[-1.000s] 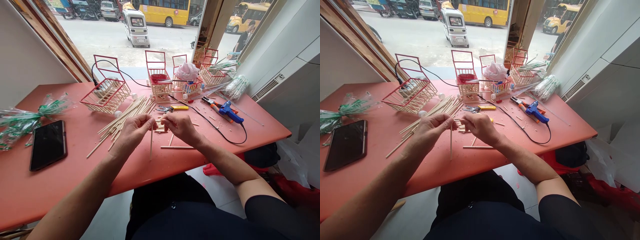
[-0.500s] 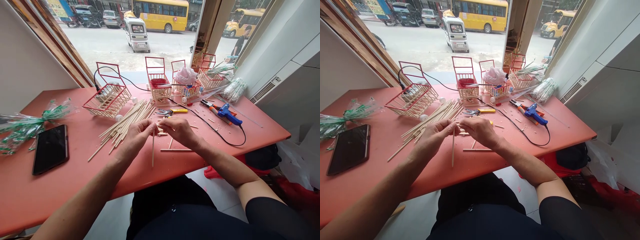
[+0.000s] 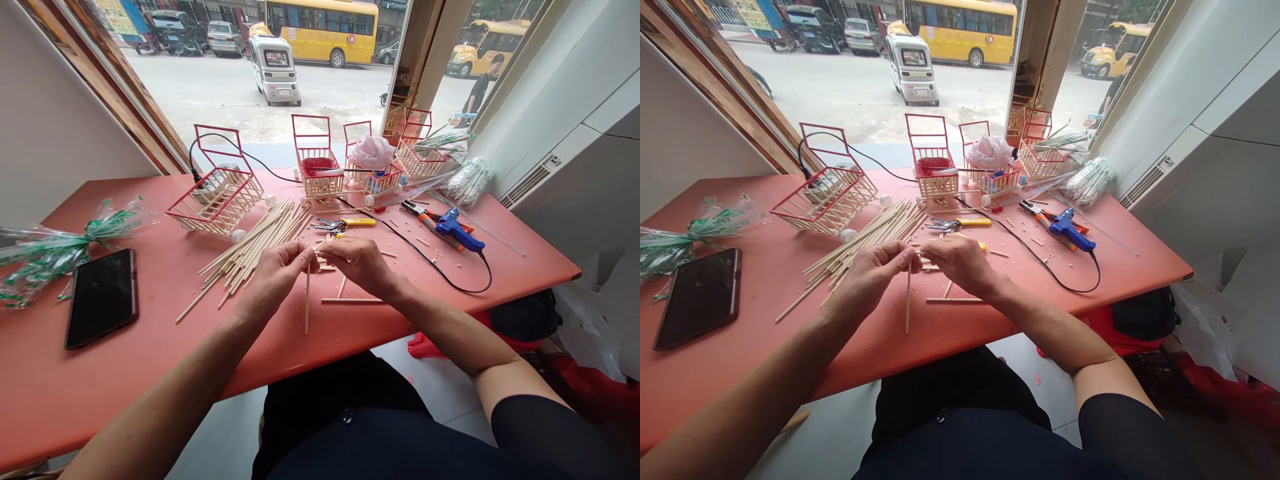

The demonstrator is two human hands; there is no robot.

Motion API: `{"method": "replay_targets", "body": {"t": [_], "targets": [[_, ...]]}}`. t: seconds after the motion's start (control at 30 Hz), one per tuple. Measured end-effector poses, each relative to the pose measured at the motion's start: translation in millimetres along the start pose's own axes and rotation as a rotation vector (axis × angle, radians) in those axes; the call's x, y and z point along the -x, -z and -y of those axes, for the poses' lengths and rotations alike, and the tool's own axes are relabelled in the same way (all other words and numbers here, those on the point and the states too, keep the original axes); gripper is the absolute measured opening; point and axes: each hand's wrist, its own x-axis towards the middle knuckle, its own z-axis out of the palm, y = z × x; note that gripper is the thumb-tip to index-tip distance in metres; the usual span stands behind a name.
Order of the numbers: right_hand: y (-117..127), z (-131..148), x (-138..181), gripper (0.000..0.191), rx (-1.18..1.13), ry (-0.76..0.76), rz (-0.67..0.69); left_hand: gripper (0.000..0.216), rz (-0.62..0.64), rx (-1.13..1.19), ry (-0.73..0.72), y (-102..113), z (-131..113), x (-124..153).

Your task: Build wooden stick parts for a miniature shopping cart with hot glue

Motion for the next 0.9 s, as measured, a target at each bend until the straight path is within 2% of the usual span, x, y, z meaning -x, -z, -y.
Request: {"method": "replay_targets", "body": {"t": [0.37,0.9], "targets": [[-1.6,-1.8,1.4,0.030,0.043,0.068,-0.031,0.040,-0.003,0.010,0.016,-1.9,-2.8,0.4],[-0.6,0.9,0.4,0.027,0.047,0.010,0.011,0.041,-0.011,0.020,0.016,-1.9,-2.7,0.8]]}}
